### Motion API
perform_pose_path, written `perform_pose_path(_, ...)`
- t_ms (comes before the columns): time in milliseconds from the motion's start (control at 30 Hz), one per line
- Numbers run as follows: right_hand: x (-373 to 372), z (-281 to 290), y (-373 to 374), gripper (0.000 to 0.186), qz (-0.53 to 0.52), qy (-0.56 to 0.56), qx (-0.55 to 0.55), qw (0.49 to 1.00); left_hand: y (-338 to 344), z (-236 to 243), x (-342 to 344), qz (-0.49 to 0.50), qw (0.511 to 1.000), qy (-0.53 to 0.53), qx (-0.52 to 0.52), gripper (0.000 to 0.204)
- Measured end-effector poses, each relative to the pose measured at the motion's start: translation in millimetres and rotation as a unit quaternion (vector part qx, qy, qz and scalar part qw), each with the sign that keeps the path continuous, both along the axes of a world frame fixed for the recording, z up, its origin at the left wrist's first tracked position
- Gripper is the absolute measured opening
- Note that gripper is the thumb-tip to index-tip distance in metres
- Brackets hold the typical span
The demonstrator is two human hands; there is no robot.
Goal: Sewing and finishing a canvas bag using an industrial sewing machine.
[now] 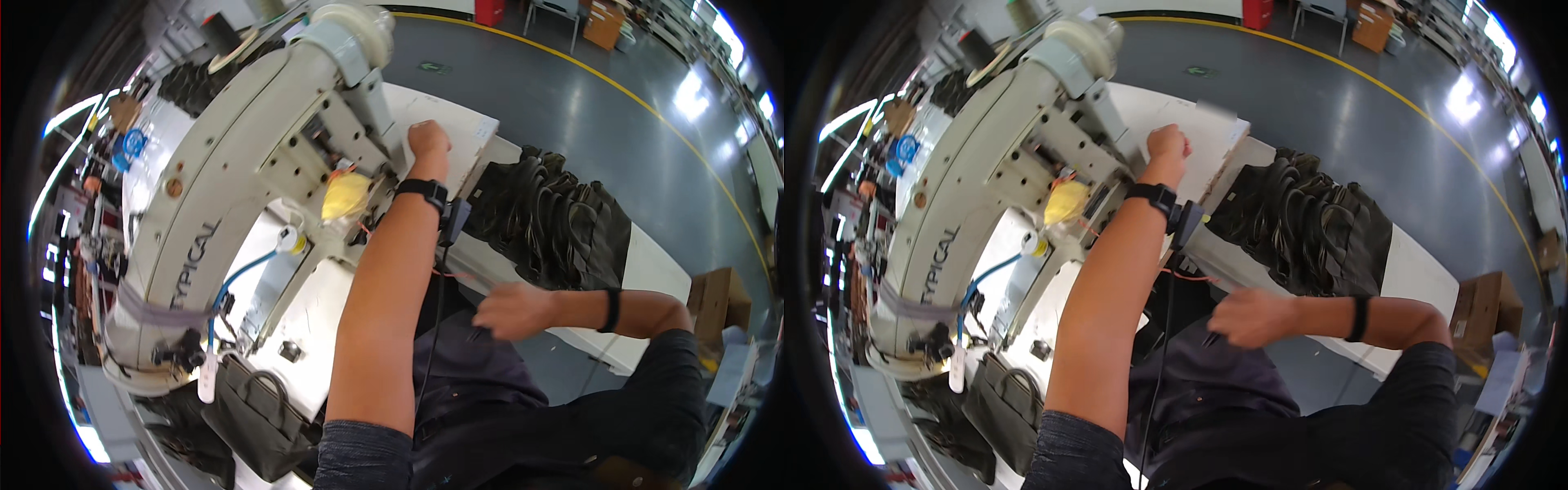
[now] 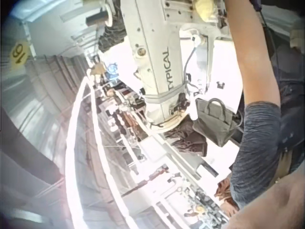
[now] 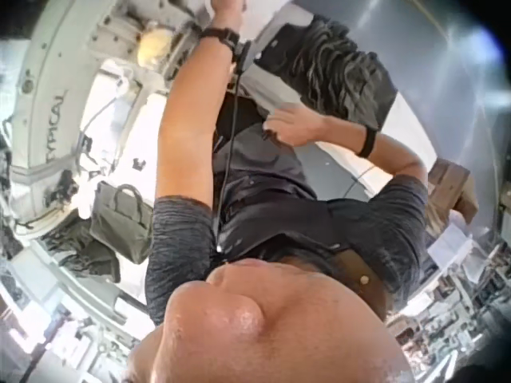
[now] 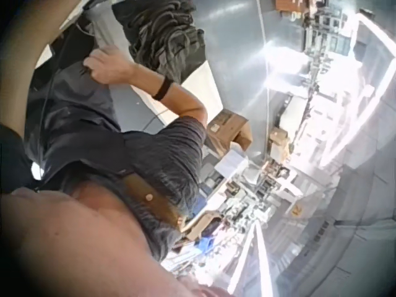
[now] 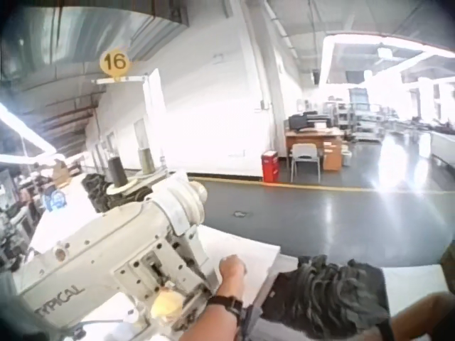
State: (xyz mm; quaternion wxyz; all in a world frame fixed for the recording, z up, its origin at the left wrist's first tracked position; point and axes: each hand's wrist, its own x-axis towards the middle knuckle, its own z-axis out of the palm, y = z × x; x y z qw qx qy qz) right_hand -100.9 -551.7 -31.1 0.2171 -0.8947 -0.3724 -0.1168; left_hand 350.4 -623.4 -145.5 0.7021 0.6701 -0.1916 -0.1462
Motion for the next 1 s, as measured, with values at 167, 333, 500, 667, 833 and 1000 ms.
perform_pose_path(167,-21.3,-3.3,-108.6,0.025,-0.489,0.134,0.427,0.749,-46.3,86.3,-162.7,-0.047,0.97,0.24,0.0,0.018)
perform_pose_path(333,141.2,-5.6,-179.9,0.033,-0.454,0.111,0.255,0.847,9.9,108.5,-144.3,0.047,0.976,0.21,-0.026,0.022)
perform_pose_path(500,245.2,-61.3,-221.6,0.025,-0.434,0.022,0.156,0.887,-8.9,120.2,-172.1,0.044,0.983,0.162,-0.077,0.021)
perform_pose_path(667,290.0,-55.6,-216.1,0.029,-0.344,0.102,0.158,0.92,-9.1,127.9,-185.9,0.008,0.983,0.16,-0.09,0.018)
perform_pose_path(833,275.5,-54.6,-172.9,0.028,-0.309,0.006,0.188,0.932,11.8,128.6,-171.3,0.001,0.98,0.155,-0.122,0.018)
perform_pose_path(1000,259.6,-39.8,-180.8,0.028,-0.308,-0.057,0.218,0.924,-1.2,120.0,-166.1,-0.012,0.981,0.144,-0.133,0.016)
